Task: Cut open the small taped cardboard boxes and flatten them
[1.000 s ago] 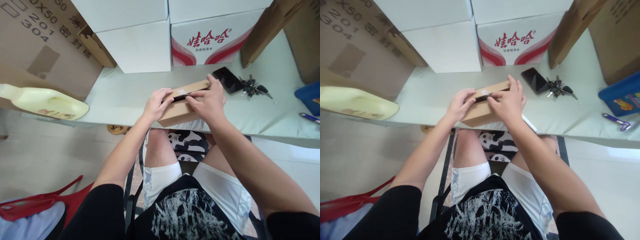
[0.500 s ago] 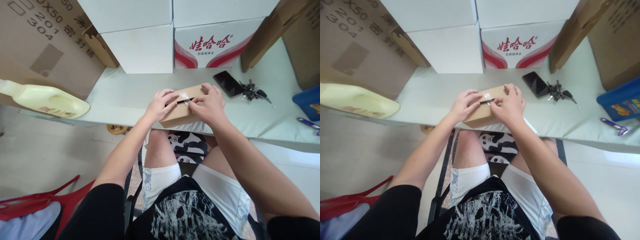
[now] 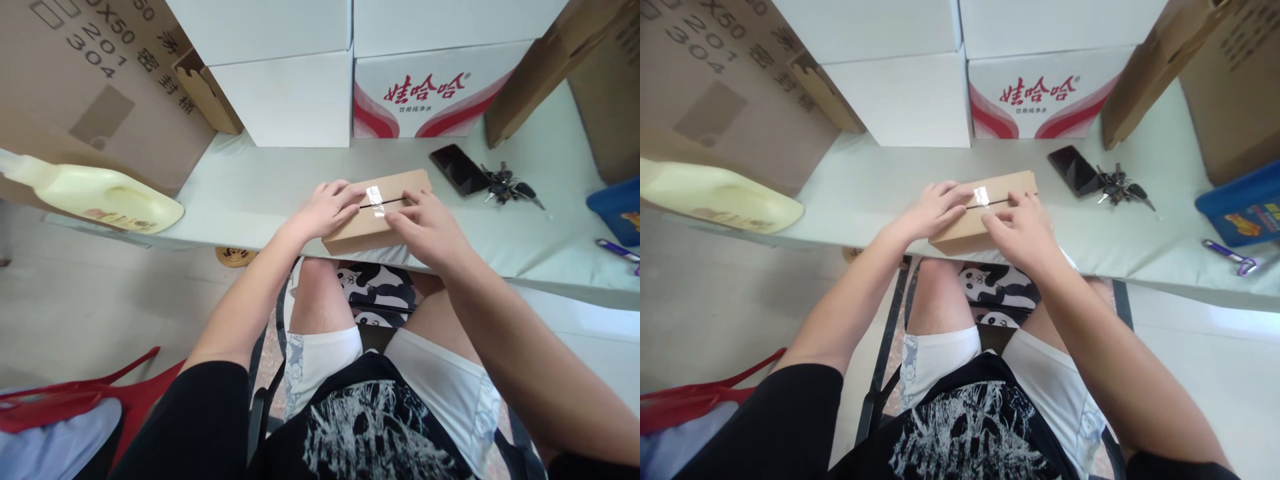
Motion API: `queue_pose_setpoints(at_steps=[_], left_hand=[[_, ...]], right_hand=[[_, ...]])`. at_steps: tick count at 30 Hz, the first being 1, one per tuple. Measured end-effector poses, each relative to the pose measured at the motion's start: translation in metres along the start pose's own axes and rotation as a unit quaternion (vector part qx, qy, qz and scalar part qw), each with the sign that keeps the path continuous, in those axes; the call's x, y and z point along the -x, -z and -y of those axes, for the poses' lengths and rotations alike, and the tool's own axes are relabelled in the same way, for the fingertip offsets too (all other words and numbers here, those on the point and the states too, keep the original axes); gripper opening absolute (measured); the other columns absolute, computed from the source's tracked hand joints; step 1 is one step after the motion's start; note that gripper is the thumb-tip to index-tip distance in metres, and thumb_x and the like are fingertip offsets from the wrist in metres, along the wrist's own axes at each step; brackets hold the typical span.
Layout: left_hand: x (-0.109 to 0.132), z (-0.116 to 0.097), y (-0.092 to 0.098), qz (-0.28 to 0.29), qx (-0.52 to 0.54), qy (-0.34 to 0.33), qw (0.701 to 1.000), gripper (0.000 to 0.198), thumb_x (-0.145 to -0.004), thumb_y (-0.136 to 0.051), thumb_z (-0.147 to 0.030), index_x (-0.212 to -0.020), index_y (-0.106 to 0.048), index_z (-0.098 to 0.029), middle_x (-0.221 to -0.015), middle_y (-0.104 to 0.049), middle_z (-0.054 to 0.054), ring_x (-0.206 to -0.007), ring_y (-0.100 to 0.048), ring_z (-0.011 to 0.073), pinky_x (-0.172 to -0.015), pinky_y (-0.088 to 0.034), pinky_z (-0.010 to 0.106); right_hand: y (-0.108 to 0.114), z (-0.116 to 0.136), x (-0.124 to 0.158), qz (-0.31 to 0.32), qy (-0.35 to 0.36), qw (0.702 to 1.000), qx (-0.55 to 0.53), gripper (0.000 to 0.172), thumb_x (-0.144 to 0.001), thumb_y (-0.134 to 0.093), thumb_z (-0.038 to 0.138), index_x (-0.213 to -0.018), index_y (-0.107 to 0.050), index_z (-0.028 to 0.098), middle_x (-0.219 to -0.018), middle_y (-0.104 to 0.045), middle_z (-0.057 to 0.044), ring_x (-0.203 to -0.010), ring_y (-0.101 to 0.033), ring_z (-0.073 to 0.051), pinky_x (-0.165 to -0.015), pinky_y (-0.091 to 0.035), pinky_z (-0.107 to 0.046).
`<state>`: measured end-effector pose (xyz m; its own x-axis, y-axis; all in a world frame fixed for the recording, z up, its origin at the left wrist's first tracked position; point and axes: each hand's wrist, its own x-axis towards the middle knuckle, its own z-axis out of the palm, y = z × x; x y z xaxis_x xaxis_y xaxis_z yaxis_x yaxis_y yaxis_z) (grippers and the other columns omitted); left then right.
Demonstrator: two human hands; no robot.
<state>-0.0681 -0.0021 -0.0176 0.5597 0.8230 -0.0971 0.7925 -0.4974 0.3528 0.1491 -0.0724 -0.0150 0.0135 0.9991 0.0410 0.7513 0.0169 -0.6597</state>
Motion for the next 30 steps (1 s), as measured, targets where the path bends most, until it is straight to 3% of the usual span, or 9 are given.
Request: queue_pose_setpoints(at_steps=[5, 10, 15, 20, 24, 30], left_hand=[[-0.001, 0.004, -0.004, 0.000, -0.014, 0.000, 1.000, 0.051, -0.107, -0.036, -0.050, -0.154, -0.050, -0.035, -0.156, -0.051, 0.008, -0.139, -0.048, 0.0338, -0.121, -0.037, 0.055], [0.003, -0.001, -0.005, -0.017, -0.047, 0.026, 0.998, 0.050, -0.108, -0.036, -0.051, -0.153, -0.052, -0.037, -0.158, -0.052, 0.007, -0.145, -0.044, 0.0359, -0.118, -0.039, 0.060], [0.005, -0.012, -0.005, -0.060, -0.082, 0.032, 0.994, 0.044, -0.108, -0.043, -0.045, -0.147, -0.061, -0.035, -0.158, -0.056, 0.007, -0.150, -0.041, 0.0376, -0.123, -0.031, 0.065], [0.015, -0.028, -0.010, -0.145, -0.096, -0.029, 0.984, 0.040, -0.107, -0.041, -0.030, -0.130, -0.072, -0.021, -0.146, -0.067, 0.010, -0.138, -0.056, 0.0299, -0.118, -0.043, 0.049], [0.024, -0.033, -0.021, -0.129, -0.083, -0.079, 0.985, 0.051, -0.101, -0.054, -0.045, -0.144, -0.062, -0.020, -0.154, -0.062, 0.008, -0.146, -0.050, 0.0331, -0.124, -0.038, 0.050], [0.027, -0.028, -0.026, -0.086, -0.113, -0.089, 0.986, 0.068, -0.091, -0.065, -0.052, -0.152, -0.054, -0.023, -0.165, -0.050, 0.007, -0.156, -0.038, 0.0384, -0.128, -0.026, 0.060]], right_hand=[[0.001, -0.011, 0.005, -0.083, 0.106, 0.990, 0.039, 0.036, -0.094, -0.058, 0.038, -0.117, -0.079, 0.021, -0.138, -0.068, -0.015, -0.131, -0.064, -0.034, -0.115, -0.048, -0.056], [-0.013, -0.016, -0.001, -0.073, 0.208, 0.962, 0.159, 0.046, -0.101, -0.049, 0.035, -0.141, -0.067, 0.023, -0.147, -0.065, -0.013, -0.139, -0.058, -0.033, -0.114, -0.044, -0.051], [-0.026, -0.024, 0.001, -0.079, 0.236, 0.942, 0.227, 0.048, -0.106, -0.041, 0.036, -0.147, -0.062, 0.023, -0.153, -0.063, -0.009, -0.142, -0.055, -0.030, -0.117, -0.033, -0.049], [-0.030, -0.030, 0.001, -0.095, 0.240, 0.936, 0.239, 0.049, -0.108, -0.036, 0.038, -0.149, -0.061, 0.026, -0.154, -0.062, -0.006, -0.143, -0.054, -0.028, -0.116, -0.030, -0.047], [-0.032, -0.032, -0.001, -0.104, 0.239, 0.937, 0.232, 0.049, -0.108, -0.037, 0.038, -0.149, -0.061, 0.026, -0.153, -0.063, -0.005, -0.143, -0.055, -0.028, -0.116, -0.030, -0.047], [-0.033, -0.037, -0.002, -0.125, 0.249, 0.940, 0.199, 0.046, -0.107, -0.041, 0.040, -0.141, -0.069, 0.026, -0.146, -0.068, -0.004, -0.137, -0.061, -0.025, -0.115, -0.036, -0.042]])
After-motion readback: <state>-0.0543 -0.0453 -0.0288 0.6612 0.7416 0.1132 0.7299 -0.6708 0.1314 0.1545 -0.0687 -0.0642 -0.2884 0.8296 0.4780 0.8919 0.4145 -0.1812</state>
